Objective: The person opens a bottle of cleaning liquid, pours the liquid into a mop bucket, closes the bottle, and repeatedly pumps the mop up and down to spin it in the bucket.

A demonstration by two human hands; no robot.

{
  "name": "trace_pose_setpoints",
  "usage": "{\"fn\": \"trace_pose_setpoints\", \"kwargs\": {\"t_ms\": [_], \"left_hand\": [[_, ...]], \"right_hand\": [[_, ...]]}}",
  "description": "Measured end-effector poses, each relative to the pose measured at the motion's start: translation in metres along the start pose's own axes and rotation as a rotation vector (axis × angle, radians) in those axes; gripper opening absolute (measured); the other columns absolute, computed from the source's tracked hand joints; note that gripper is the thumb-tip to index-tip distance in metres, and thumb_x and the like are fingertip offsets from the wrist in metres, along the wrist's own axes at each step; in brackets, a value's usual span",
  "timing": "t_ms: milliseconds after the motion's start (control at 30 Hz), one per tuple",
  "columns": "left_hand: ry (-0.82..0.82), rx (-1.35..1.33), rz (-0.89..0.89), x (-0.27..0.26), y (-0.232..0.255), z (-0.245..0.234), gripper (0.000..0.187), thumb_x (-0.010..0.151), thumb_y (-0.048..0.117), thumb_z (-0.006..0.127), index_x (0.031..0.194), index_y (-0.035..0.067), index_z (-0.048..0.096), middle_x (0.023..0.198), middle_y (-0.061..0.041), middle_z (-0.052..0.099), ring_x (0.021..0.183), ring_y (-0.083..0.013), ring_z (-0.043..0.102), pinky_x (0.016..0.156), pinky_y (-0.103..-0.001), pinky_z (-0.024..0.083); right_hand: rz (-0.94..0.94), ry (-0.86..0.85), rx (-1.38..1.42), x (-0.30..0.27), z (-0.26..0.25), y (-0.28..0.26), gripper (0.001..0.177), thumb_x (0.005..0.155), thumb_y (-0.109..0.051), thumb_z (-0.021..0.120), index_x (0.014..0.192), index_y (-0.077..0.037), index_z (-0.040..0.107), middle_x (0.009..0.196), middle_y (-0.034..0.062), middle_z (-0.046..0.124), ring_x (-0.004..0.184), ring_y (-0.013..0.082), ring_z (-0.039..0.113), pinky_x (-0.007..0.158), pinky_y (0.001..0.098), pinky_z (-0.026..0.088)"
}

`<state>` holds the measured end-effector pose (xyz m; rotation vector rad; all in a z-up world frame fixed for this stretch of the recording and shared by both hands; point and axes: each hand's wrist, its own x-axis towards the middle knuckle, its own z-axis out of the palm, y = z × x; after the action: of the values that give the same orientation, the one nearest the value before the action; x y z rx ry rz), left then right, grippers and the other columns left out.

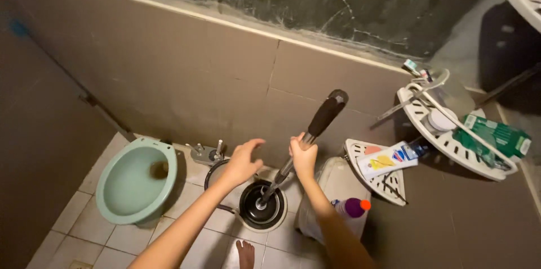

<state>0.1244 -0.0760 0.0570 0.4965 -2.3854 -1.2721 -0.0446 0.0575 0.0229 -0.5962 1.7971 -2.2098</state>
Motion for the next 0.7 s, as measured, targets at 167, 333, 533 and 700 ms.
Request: {"fn": "trace_pose_setpoints", "kwargs": {"t_ms": [167, 333, 533, 700], "left_hand": [[-0.198, -0.045, 0.02, 0.008, 0.032, 0.013, 0.069, 0.078, 0.011, 0.068, 0.144, 0.008, 0.048, 0.138, -0.017, 0.06, 0.129, -0.0358, 0.053, 0.11, -0.042, 0.041], [-0.272, -0.113, 0.12, 0.022, 0.056, 0.024, 0.077, 0.08, 0.016, 0.075, 0.147, 0.004, 0.039, 0.135, -0.023, 0.058, 0.128, -0.0372, 0.054, 0.108, -0.043, 0.041], [-0.133, -0.266, 0.196, 0.039, 0.121, 0.016, 0.05, 0.091, 0.032, 0.074, 0.128, 0.005, 0.054, 0.1, -0.018, 0.073, 0.091, -0.0325, 0.072, 0.084, -0.04, 0.055], [-0.127, -0.162, 0.225, 0.046, 0.142, -0.006, 0.047, 0.09, 0.033, 0.074, 0.124, 0.007, 0.055, 0.087, -0.017, 0.069, 0.079, -0.0352, 0.069, 0.075, -0.041, 0.054]], "right_hand": [[-0.002, -0.134, 0.051, 0.001, 0.005, -0.042, 0.027, 0.094, -0.002, 0.065, 0.072, -0.006, 0.05, 0.06, 0.0017, 0.054, 0.049, 0.01, 0.051, 0.047, 0.0274, 0.041], [-0.092, -0.117, -0.039, 0.017, 0.037, -0.19, 0.023, 0.095, -0.012, 0.064, 0.074, -0.005, 0.059, 0.057, 0.002, 0.056, 0.043, 0.0112, 0.052, 0.04, 0.0274, 0.04], [-0.232, -0.227, 0.155, 0.037, 0.075, -0.374, 0.028, 0.095, -0.01, 0.065, 0.07, -0.003, 0.054, 0.055, 0.0011, 0.046, 0.041, 0.0087, 0.04, 0.039, 0.0284, 0.032], [-0.239, -0.241, 0.17, 0.031, 0.09, -0.409, 0.024, 0.087, -0.001, 0.062, 0.068, -0.006, 0.049, 0.054, 0.0006, 0.043, 0.04, 0.0086, 0.037, 0.039, 0.0286, 0.032]]}}
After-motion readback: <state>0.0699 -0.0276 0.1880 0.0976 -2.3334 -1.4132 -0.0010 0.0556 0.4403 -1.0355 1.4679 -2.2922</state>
